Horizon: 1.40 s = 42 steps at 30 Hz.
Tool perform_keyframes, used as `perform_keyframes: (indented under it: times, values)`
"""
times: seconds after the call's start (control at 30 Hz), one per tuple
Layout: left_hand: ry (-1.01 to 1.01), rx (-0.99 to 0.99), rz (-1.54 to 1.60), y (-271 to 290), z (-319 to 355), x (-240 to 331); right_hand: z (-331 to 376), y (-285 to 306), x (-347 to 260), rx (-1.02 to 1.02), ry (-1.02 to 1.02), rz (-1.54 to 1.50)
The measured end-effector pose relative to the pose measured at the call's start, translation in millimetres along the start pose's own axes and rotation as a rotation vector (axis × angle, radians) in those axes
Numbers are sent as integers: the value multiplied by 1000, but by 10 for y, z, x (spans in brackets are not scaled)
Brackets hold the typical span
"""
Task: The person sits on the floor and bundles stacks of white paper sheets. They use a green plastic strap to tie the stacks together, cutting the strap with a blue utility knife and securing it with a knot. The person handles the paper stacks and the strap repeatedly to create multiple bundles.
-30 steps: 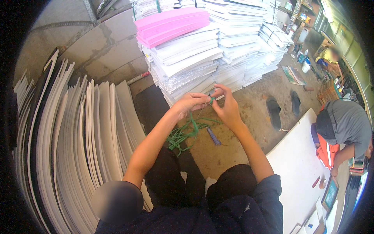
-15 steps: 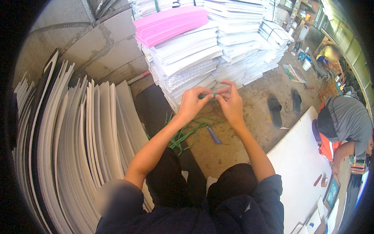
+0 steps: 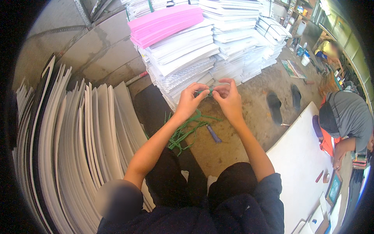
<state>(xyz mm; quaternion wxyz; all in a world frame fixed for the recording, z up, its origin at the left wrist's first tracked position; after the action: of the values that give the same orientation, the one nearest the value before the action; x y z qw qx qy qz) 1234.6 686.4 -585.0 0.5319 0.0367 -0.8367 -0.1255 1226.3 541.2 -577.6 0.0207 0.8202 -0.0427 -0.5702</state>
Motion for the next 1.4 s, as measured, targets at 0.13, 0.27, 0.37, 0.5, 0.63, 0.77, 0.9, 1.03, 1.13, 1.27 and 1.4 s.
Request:
perform_keyframes:
  times: [0.13,0.27,0.37,0.5,0.63,0.77,0.9,1.03,1.13,1.27,1.4]
  values:
    - [37,-122,65,-99,6,-45,16,31,47,12,12,89]
    - [212,-155,539,-188,31,-232,44,-51,-93,33,46,159]
    - [339,-143,740,-272,72,-296,52,-58,-104,72,95,174]
    - [419,-60,727,-287,83,-296,87,-45,-250,150,249,271]
    - [460,-12,726,-288,89,-289,92,-25,-306,74,212,278]
    - [448,-41,645,-265,97,-283,81,7,-251,40,208,308]
    - [456,-10,504,-239,70,-250,85,46,-200,27,227,466]
    - [412,-14,366,-212,40,-242,99,56,-222,61,484,746]
    - [410,-32,320,-246,41,-271,99,59,-196,41,474,816]
    - [385,-16,275,-221,62,-406,33,80,-59,28,336,633]
    - [268,-23,48,-204,67,-356,59,75,-46,-37,369,632]
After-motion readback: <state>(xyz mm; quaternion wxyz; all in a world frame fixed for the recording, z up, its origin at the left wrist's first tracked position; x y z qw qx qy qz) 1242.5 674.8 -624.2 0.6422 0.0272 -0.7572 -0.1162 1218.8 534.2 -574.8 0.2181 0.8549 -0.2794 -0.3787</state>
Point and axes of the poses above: each hand's wrist, its own z-axis away from the middle knuckle, its own y-axis out of the back of the hand, x = y × z, the point moved 5 cm from there along -z, towards the middle knuckle, and after that the axes turned 1 degree about z, right-handed, at the moved point
